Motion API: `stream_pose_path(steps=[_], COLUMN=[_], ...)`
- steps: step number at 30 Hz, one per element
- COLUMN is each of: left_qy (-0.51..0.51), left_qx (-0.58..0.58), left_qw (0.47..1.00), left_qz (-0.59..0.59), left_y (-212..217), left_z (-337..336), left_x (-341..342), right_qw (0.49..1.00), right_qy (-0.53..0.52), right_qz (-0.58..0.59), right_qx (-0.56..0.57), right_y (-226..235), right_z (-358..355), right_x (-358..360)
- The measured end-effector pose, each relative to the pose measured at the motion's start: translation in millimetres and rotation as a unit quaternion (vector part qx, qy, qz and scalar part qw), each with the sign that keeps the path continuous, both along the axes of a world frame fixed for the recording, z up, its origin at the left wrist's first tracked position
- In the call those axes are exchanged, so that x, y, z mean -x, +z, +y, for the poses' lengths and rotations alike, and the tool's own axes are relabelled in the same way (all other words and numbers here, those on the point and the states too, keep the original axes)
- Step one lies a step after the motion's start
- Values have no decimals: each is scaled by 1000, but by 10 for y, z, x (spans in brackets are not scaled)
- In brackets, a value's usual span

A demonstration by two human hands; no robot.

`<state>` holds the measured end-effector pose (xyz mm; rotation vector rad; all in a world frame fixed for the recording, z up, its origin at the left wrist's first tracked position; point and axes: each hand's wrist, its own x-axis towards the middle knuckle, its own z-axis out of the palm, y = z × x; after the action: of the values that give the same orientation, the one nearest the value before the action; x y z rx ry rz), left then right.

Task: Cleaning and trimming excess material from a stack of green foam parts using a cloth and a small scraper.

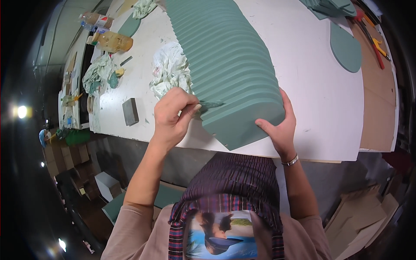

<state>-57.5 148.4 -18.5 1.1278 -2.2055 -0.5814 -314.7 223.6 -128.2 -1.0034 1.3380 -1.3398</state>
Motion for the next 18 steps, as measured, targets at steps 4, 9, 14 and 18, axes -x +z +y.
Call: stream_pose_path(steps=[4, 9, 14, 18], left_qy=[-42, -45, -58, -50], left_qx=[-29, -11, -15, -21], left_qw=[999, 999, 998, 999], left_qz=[-7, 9, -2, 6], left_y=[19, -19, -13, -10], left_z=[-53, -102, -121, -156], left_x=[25, -45, -77, -78], right_qw=[998, 999, 998, 998], right_qy=[-13, -20, -23, -28], right_qz=[57, 48, 63, 54], right_qx=[-13, 1, 8, 3], right_y=[34, 25, 28, 36], right_z=[-3, -10, 5, 9], right_x=[2, -52, -71, -85])
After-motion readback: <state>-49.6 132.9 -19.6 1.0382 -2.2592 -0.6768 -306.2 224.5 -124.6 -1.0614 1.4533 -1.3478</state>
